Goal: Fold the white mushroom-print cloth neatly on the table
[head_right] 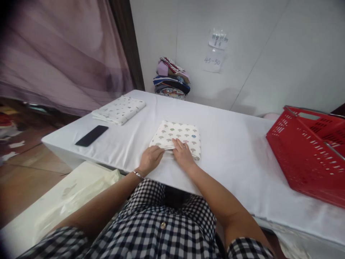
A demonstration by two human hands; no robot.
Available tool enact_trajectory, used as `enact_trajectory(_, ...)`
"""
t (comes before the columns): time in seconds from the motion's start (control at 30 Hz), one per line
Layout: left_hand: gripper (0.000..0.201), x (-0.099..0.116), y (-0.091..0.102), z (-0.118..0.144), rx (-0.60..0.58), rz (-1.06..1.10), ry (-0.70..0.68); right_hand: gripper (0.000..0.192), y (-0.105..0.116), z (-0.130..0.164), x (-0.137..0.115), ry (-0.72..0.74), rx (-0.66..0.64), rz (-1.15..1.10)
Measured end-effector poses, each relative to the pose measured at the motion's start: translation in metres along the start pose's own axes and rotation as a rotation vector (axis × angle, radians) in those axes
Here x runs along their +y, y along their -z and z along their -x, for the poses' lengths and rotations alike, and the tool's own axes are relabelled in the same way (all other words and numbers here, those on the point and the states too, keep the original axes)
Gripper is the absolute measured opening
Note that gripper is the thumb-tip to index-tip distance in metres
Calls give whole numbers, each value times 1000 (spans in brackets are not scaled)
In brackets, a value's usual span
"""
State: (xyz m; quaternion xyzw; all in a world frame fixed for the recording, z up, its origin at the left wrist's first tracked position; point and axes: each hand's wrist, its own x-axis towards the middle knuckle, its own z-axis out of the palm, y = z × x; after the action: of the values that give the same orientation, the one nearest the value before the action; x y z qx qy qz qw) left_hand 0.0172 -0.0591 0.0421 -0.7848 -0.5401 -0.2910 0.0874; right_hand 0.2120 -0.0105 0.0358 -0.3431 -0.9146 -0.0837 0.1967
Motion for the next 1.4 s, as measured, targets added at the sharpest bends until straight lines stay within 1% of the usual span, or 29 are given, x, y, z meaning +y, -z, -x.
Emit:
enact_trajectory(0.07, 22, -9, 7, -11, 45, 27, 61, 19, -3, -2, 0, -9, 1, -31)
enact_trajectory(0.13, 24, -18, 9, -25, 31, 68, 137, 18, -5, -2, 0, -26, 2, -62)
enact_trajectory(0.23, 38, -33, 1, -48, -93, 152, 301, 16, -5, -3, 1, -35, 2, -78)
enact_trajectory(0.3, 50, -41, -8, -62, -222, 182, 439, 15, -4, -3, 2, -32, 13, -86)
enact_trajectory(0.33, 52, -45, -13, -68, -289, 182, 496, 14, -4, -3, 3, -31, 23, -97)
enact_trajectory(0.4, 51, -50, -21, -77, -374, 168, 574, 14, -3, -3, 4, -27, 43, -131)
enact_trajectory(0.47, 48, -52, -25, -82, -388, 159, 616, 15, -3, -1, 6, -25, 54, -167)
enact_trajectory(0.6, 45, -52, -28, -83, -374, 177, 654, 16, -5, 3, 6, -9, 50, -197)
enact_trajectory(0.8, 42, -57, -30, -84, -350, 207, 674, 18, -4, 4, 3, 26, -15, -169)
enact_trajectory(0.9, 42, -58, -32, -85, -342, 219, 686, 18, -1, 4, 0, 6, -29, -133)
enact_trajectory(1.03, 42, -58, -34, -85, -319, 208, 694, 15, 5, 0, -11, -25, -81, -48)
enact_trajectory(1.17, 41, -57, -33, -87, -329, 193, 708, 14, 6, -4, -23, -58, -91, 10)
enact_trajectory(1.4, 44, -57, -28, -95, -393, 155, 724, 20, -6, -12, -34, -90, -87, 26)
